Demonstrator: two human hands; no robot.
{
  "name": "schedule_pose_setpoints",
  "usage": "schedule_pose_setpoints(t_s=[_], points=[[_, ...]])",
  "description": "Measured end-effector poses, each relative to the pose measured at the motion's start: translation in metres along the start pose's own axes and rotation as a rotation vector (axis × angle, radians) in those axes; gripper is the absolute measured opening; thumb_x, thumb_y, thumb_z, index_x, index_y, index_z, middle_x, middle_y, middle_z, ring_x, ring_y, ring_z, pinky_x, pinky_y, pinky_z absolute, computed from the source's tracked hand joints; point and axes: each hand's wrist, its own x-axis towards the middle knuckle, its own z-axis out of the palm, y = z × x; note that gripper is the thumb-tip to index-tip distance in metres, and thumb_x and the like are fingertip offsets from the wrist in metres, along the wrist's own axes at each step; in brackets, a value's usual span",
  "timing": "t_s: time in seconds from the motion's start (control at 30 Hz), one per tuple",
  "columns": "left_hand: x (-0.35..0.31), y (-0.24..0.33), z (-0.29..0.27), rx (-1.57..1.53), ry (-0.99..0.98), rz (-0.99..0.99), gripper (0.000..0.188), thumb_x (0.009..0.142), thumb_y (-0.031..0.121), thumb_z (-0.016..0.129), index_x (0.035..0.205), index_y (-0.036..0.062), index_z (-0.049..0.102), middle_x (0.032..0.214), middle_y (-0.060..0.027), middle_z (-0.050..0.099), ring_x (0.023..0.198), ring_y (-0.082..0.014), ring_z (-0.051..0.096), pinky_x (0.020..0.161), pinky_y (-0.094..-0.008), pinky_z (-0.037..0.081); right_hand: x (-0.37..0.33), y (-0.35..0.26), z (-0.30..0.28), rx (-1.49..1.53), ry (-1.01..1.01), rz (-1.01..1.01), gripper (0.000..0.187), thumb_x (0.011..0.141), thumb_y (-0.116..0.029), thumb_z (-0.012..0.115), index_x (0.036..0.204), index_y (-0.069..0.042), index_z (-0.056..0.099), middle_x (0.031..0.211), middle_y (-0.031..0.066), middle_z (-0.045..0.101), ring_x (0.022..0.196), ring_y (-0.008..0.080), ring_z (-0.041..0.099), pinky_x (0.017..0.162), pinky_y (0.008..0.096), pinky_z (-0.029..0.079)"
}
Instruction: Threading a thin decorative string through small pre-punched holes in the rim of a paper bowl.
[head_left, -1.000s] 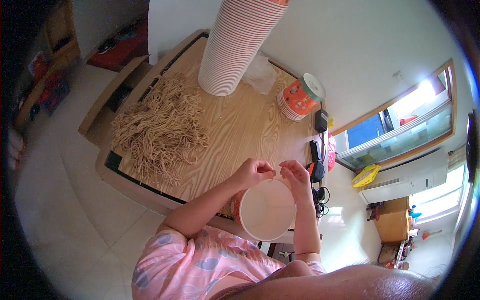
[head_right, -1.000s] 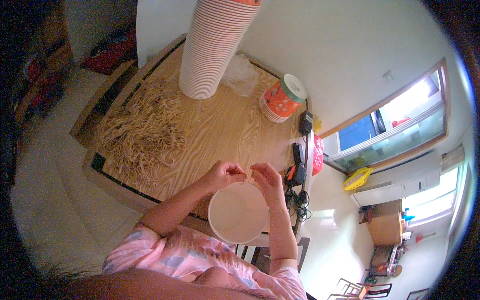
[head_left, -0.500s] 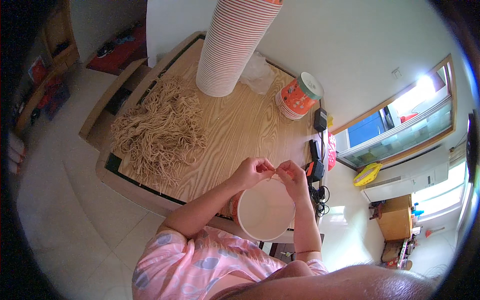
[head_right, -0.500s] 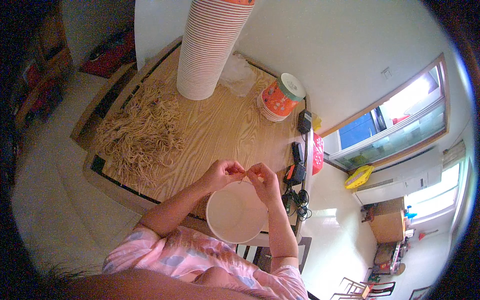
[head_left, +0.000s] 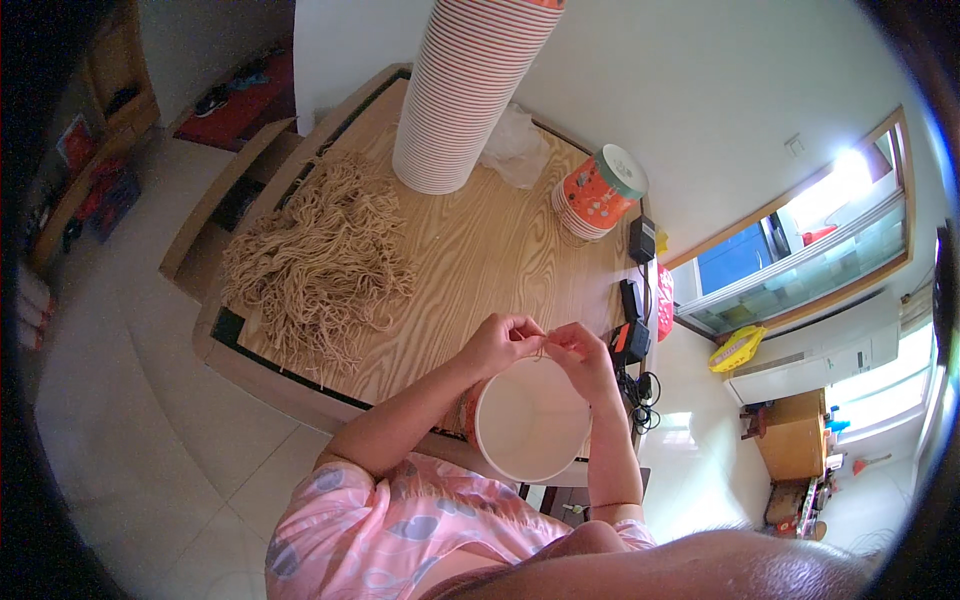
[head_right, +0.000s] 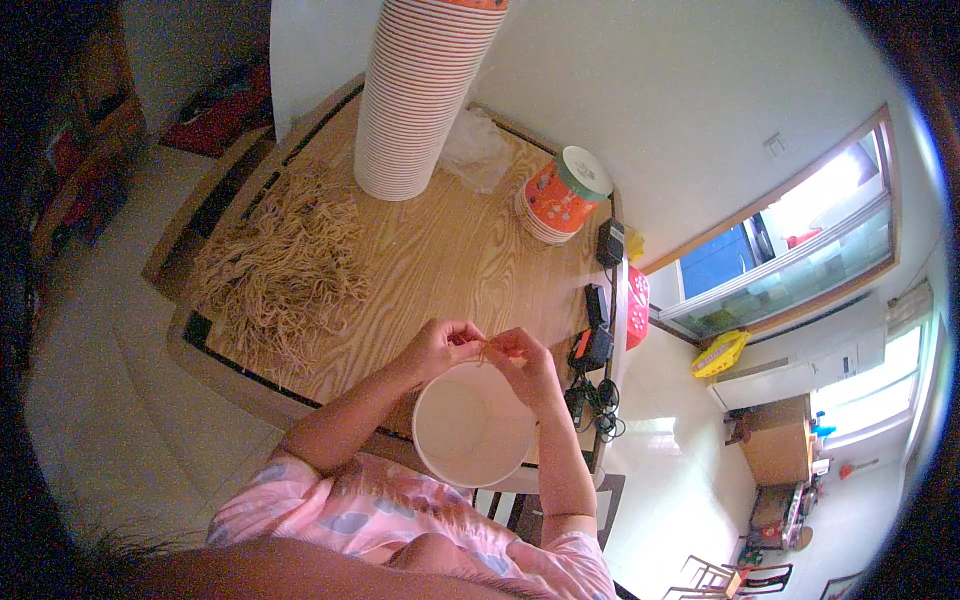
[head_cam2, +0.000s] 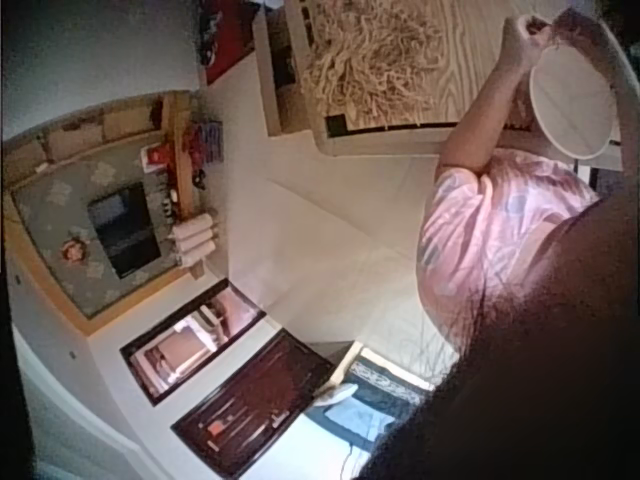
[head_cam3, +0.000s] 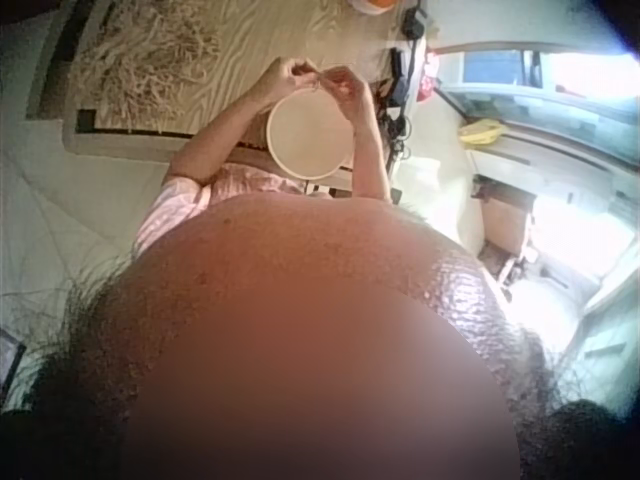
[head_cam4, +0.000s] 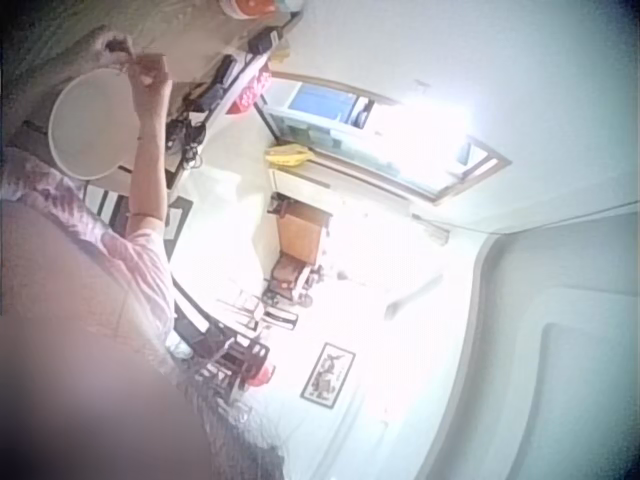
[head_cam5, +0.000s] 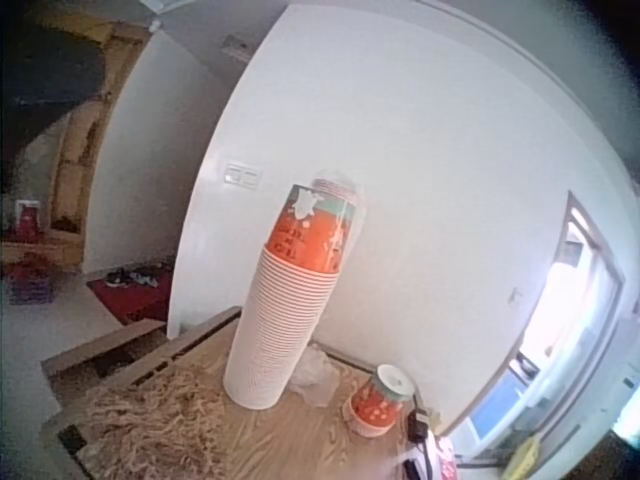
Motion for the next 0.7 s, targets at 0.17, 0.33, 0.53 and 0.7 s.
schedule_pose_setpoints(t_s=[0.17, 0.33, 0.53, 0.7], points=[[0.002, -0.007, 0.000, -0.051, 0.017, -0.002, 0.012, 0.082, 0.013, 0.063, 0.085, 0.0013, 0.064, 0.071, -0.0015, 0.063, 0.064, -0.0070, 0.058, 0.060, -0.0238, 0.048, 0.001, 0.000, 0.003, -0.090, -0.110, 0.006, 0.014, 0.081, -0.014, 0.067, 0.084, -0.001, 0.062, 0.076, 0.0022, 0.063, 0.076, 0.0103, 0.058, 0.073, 0.0256, 0.047], [0.001, -0.008, -0.001, -0.075, 0.021, 0.026, 0.012, 0.082, 0.013, 0.063, 0.087, 0.0016, 0.064, 0.071, -0.0014, 0.062, 0.062, -0.0067, 0.057, 0.058, -0.0231, 0.048, 0.006, 0.008, 0.003, -0.027, -0.133, 0.073, 0.011, 0.080, -0.011, 0.067, 0.082, -0.002, 0.061, 0.075, 0.0004, 0.062, 0.072, 0.0072, 0.054, 0.066, 0.0234, 0.045], [0.000, -0.005, -0.007, -0.188, 0.013, -0.049, 0.008, 0.084, 0.010, 0.060, 0.089, 0.0026, 0.061, 0.075, -0.0003, 0.061, 0.069, -0.0063, 0.056, 0.062, -0.0237, 0.047, 0.010, 0.009, 0.006, 0.143, -0.165, 0.053, 0.007, 0.080, -0.006, 0.065, 0.083, -0.002, 0.059, 0.072, -0.0028, 0.057, 0.066, 0.0045, 0.048, 0.059, 0.0192, 0.040], [0.000, -0.006, -0.007, -0.184, -0.008, 0.001, 0.007, 0.085, 0.008, 0.058, 0.088, 0.0019, 0.060, 0.077, -0.0016, 0.061, 0.071, -0.0076, 0.057, 0.066, -0.0237, 0.047, 0.010, 0.009, 0.007, 0.134, -0.173, 0.077, 0.005, 0.081, -0.005, 0.062, 0.084, -0.002, 0.059, 0.073, -0.0036, 0.057, 0.066, 0.0038, 0.047, 0.058, 0.0182, 0.039]])
